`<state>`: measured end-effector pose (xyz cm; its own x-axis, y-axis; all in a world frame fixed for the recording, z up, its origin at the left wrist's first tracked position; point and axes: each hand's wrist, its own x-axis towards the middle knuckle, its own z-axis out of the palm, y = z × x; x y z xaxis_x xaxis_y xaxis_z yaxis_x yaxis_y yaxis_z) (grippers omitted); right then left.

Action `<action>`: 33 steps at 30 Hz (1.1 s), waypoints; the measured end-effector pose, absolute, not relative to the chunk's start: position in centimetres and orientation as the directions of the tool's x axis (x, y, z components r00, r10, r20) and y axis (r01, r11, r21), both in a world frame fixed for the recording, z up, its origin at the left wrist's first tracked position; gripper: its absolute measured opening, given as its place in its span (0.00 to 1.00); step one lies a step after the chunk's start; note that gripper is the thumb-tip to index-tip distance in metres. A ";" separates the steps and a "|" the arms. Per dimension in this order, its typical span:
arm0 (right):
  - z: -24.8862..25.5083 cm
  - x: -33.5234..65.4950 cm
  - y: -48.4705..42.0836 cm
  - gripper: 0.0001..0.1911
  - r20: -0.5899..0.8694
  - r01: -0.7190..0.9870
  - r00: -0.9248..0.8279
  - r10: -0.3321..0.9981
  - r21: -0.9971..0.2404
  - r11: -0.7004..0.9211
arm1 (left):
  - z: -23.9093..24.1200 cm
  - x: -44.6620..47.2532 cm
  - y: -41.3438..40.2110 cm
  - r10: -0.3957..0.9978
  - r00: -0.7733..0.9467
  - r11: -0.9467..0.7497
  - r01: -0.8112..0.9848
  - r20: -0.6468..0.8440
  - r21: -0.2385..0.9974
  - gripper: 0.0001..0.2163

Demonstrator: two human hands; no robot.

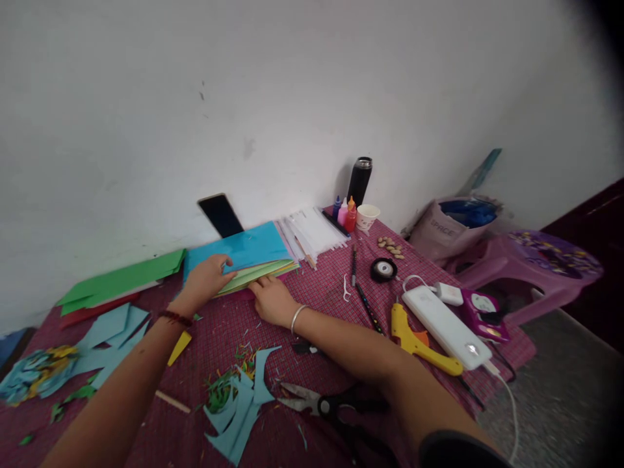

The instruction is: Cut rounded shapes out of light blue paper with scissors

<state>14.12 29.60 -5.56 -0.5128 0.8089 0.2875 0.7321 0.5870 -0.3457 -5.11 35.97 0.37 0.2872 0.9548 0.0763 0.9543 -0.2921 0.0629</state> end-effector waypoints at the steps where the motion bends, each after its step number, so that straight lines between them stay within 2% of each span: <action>1: -5.5 14.1 29.6 0.19 0.286 0.730 -0.513 0.809 -0.350 0.587 | 0.5 -4.9 35.8 0.949 0.293 -0.297 0.954 0.115 0.021 0.14; 5: -5.5 14.1 29.6 0.21 0.264 0.728 -0.515 0.815 -0.367 0.579 | 1.2 -4.1 35.0 0.909 0.386 -0.362 0.918 0.159 -0.161 0.13; 8: -5.4 14.1 29.6 0.21 0.261 0.728 -0.519 0.814 -0.365 0.581 | 1.6 -3.9 35.0 0.893 0.422 -0.387 0.897 0.154 -0.214 0.13; 13: -4.8 14.3 29.4 0.17 0.241 0.742 -0.514 0.823 -0.357 0.567 | 1.9 -4.3 35.7 0.899 0.408 -0.381 0.908 0.163 -0.173 0.13; 17: -3.9 15.0 29.8 0.12 0.255 0.790 -0.443 0.859 -0.342 0.509 | 2.0 -4.6 36.3 0.915 0.364 -0.343 0.929 0.171 -0.142 0.12; 25: -3.8 16.0 31.2 0.12 0.242 0.832 -0.378 0.894 -0.335 0.442 | 1.8 -5.0 36.9 0.923 0.344 -0.326 0.938 0.173 -0.121 0.12; 33: -3.4 16.3 31.2 0.14 0.183 0.834 -0.436 0.881 -0.284 0.472 | 1.3 -4.3 36.1 0.919 0.337 -0.322 0.941 0.207 -0.105 0.09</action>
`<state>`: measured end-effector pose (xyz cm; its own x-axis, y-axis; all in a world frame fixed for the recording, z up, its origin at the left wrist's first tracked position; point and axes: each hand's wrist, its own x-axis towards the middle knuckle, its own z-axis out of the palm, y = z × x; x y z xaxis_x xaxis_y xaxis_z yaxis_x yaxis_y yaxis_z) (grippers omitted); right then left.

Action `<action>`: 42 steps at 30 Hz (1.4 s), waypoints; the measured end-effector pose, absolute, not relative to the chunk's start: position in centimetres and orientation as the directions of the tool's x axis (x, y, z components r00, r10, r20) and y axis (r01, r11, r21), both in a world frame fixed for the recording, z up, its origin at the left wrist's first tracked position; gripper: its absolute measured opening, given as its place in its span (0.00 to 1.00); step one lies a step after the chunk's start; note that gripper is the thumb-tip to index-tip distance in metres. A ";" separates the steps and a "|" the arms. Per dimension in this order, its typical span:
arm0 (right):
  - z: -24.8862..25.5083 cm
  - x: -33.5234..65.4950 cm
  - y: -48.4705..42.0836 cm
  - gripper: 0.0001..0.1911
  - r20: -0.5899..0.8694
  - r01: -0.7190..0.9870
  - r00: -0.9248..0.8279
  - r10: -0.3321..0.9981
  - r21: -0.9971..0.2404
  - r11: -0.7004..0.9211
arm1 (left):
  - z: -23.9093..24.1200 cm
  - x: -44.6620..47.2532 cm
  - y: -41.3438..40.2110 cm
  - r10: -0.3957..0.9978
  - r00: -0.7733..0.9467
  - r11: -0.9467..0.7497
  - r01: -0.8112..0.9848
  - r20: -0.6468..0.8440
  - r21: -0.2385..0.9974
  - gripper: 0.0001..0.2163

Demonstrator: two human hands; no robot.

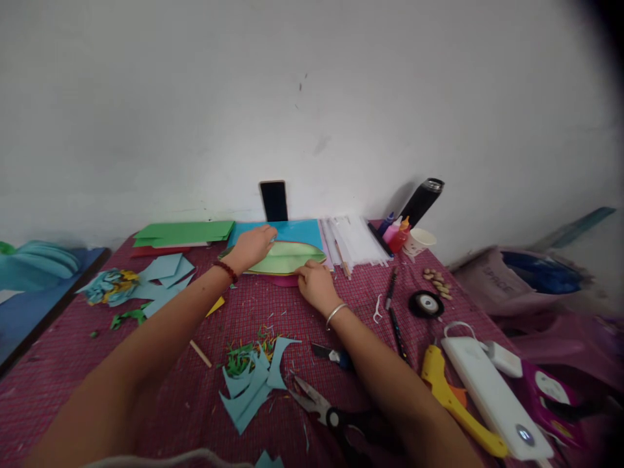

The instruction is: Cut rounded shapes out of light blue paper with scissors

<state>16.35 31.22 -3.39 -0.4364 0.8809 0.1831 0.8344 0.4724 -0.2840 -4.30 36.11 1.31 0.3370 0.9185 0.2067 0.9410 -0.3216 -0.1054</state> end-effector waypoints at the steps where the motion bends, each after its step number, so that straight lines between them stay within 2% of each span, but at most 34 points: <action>1: -3.3 16.3 31.1 0.14 0.183 0.837 -0.435 0.882 -0.279 0.471 | 1.2 -4.2 35.8 0.911 0.356 -0.338 0.934 0.209 -0.118 0.10; 5: -3.0 16.2 30.9 0.17 0.187 0.857 -0.402 0.896 -0.267 0.440 | 1.0 -4.2 34.7 0.850 0.496 -0.464 0.865 0.181 -0.192 0.11; 9: -3.1 16.1 30.9 0.22 0.180 0.875 -0.366 0.913 -0.268 0.404 | 0.8 -4.7 33.8 0.816 0.562 -0.539 0.824 0.135 -0.172 0.09; 12: -3.3 16.0 31.0 0.23 0.177 0.878 -0.363 0.915 -0.265 0.399 | 0.8 -4.8 33.3 0.803 0.580 -0.557 0.812 0.139 -0.176 0.08; 16: -3.5 15.9 30.7 0.24 0.187 0.876 -0.360 0.914 -0.270 0.401 | 0.7 -4.8 33.1 0.793 0.596 -0.553 0.792 0.129 -0.258 0.07; 20: -3.7 15.6 29.9 0.23 0.181 0.829 -0.453 0.873 -0.275 0.487 | 0.6 -4.9 33.6 0.807 0.570 -0.505 0.801 0.153 -0.322 0.07; 24: -4.0 15.1 29.2 0.23 0.180 0.779 -0.529 0.829 -0.284 0.559 | 0.5 -5.0 34.0 0.811 0.563 -0.500 0.809 0.161 -0.310 0.08; 34: -3.6 15.4 29.7 0.19 0.139 0.791 -0.507 0.851 -0.317 0.523 | 0.4 -5.2 34.1 0.820 0.551 -0.498 0.820 0.155 -0.284 0.08; 39: -4.2 15.4 30.0 0.21 0.202 0.770 -0.444 0.873 -0.412 0.487 | 0.6 -5.4 34.2 0.810 0.570 -0.523 0.809 0.137 -0.268 0.08; 42: -4.8 15.4 30.4 0.22 0.176 0.774 -0.389 0.904 -0.471 0.424 | 0.7 -5.7 34.2 0.804 0.576 -0.541 0.812 0.150 -0.219 0.09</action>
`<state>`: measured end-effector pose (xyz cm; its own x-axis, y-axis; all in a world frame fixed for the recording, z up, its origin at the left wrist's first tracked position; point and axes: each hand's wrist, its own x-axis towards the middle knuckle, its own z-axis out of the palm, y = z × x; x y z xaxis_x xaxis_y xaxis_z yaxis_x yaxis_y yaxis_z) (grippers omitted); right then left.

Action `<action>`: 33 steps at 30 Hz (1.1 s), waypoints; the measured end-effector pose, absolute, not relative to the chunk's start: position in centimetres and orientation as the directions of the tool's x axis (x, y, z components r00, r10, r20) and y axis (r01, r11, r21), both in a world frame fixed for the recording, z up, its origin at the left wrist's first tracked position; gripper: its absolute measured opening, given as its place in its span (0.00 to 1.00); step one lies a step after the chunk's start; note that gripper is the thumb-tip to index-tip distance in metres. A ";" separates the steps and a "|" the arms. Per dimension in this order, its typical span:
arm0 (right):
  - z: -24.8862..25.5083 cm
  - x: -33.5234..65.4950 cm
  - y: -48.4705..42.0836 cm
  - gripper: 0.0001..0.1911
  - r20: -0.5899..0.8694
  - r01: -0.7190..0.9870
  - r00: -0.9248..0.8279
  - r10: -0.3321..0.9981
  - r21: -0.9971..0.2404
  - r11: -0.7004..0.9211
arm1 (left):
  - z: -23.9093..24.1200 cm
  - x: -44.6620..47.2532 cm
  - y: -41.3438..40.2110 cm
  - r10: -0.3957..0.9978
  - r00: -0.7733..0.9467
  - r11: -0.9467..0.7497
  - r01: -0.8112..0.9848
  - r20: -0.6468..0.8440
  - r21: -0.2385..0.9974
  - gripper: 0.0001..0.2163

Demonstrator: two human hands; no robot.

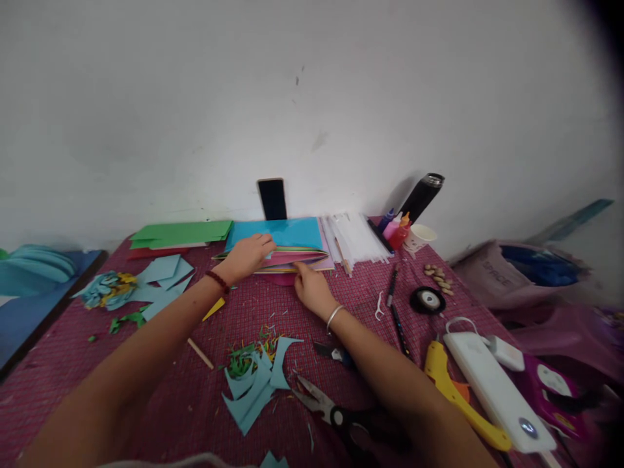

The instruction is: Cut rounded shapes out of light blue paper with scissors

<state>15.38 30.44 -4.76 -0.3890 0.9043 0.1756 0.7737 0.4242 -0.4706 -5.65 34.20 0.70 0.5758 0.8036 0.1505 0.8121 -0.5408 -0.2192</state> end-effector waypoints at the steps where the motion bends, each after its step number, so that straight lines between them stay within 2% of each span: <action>1: -4.9 15.4 30.6 0.23 0.161 0.774 -0.369 0.916 -0.491 0.398 | 0.7 -5.8 34.2 0.804 0.571 -0.540 0.818 0.166 -0.198 0.10; 5: -5.4 15.5 31.1 0.26 0.140 0.752 -0.321 0.937 -0.564 0.342 | 0.7 -6.1 34.3 0.790 0.591 -0.571 0.806 0.165 -0.153 0.11; 9: -5.7 15.5 31.2 0.28 0.139 0.742 -0.328 0.935 -0.575 0.345 | 0.6 -6.2 34.1 0.777 0.611 -0.603 0.792 0.150 -0.096 0.09; 13: -5.9 15.6 31.3 0.28 0.160 0.728 -0.336 0.928 -0.582 0.364 | 0.6 -6.1 33.9 0.791 0.591 -0.585 0.806 0.158 -0.090 0.11; 18: -6.0 15.6 31.5 0.28 0.150 0.724 -0.340 0.928 -0.588 0.360 | 0.6 -5.9 35.2 0.891 0.448 -0.454 0.885 0.081 0.106 0.09; 24: -5.0 15.7 31.1 0.20 0.135 0.744 -0.420 0.897 -0.515 0.426 | 0.6 -6.2 37.9 0.919 0.394 -0.382 0.889 0.002 0.251 0.08; 29: -3.5 15.4 30.1 0.16 0.262 0.781 -0.424 0.867 -0.379 0.497 | 0.3 -6.7 38.5 0.933 0.360 -0.326 0.868 -0.023 0.374 0.10; 33: -3.3 15.1 29.6 0.17 0.326 0.761 -0.491 0.808 -0.291 0.580 | 0.0 -7.0 38.6 0.938 0.345 -0.296 0.846 -0.031 0.443 0.12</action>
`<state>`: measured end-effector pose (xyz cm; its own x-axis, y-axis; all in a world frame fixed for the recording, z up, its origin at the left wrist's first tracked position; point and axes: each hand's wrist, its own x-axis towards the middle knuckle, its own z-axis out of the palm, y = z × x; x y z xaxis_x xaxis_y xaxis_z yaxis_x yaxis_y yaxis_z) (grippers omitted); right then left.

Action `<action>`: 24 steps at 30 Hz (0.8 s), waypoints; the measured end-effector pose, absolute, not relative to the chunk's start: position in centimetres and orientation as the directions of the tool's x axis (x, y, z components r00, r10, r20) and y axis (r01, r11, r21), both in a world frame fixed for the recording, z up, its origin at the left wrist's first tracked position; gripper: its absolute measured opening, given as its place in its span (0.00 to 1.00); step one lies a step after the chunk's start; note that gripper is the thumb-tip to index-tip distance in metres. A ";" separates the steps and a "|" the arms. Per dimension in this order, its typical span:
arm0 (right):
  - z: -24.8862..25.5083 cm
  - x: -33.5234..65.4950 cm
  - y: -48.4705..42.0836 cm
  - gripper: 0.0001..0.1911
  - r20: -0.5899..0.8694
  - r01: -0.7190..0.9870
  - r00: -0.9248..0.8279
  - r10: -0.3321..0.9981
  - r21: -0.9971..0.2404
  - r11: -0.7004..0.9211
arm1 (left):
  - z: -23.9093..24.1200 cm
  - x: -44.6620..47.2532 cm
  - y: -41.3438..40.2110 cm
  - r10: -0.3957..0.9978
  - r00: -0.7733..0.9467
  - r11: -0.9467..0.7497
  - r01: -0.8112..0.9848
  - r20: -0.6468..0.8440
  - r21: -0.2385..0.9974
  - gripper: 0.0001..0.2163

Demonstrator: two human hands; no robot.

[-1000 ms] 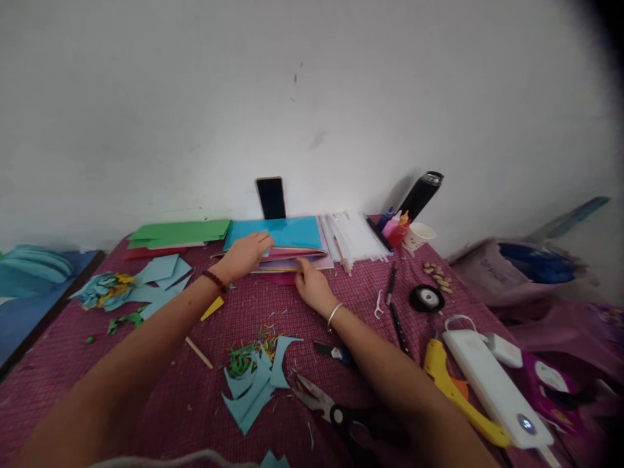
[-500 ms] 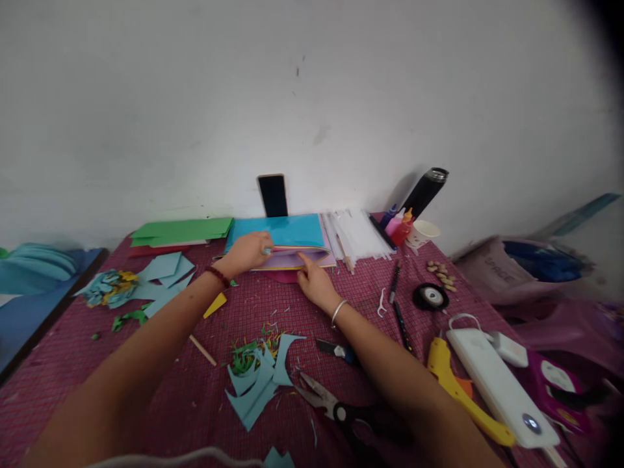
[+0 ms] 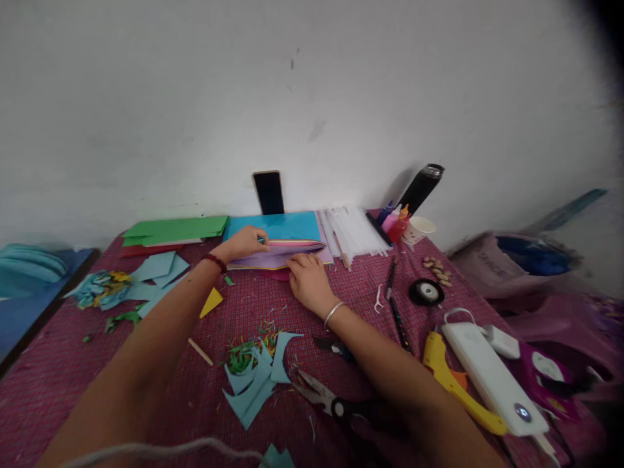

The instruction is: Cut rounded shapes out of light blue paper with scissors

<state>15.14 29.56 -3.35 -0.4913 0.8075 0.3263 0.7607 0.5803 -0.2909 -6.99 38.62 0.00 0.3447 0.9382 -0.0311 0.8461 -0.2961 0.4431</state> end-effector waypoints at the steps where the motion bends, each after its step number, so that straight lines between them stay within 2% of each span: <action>1: -3.5 15.1 29.5 0.17 0.322 0.753 -0.515 0.794 -0.274 0.599 | 0.0 -7.1 38.6 0.939 0.343 -0.291 0.841 -0.035 0.457 0.12; 6: -4.3 14.9 29.4 0.18 0.260 0.746 -0.566 0.782 -0.242 0.620 | 0.2 -7.2 38.4 0.939 0.343 -0.281 0.817 -0.033 0.503 0.13; 14: -4.3 14.9 29.3 0.19 0.250 0.735 -0.576 0.778 -0.259 0.627 | 0.3 -7.1 38.1 0.935 0.353 -0.293 0.784 -0.006 0.547 0.11; 20: -4.1 14.5 29.1 0.24 0.250 0.782 -0.503 0.827 -0.275 0.559 | 0.0 -7.3 38.3 0.935 0.355 -0.293 0.781 -0.005 0.551 0.12; 24: -3.9 14.4 28.9 0.18 0.244 0.819 -0.482 0.841 -0.214 0.532 | 0.0 -7.2 38.2 0.936 0.353 -0.296 0.779 0.004 0.553 0.10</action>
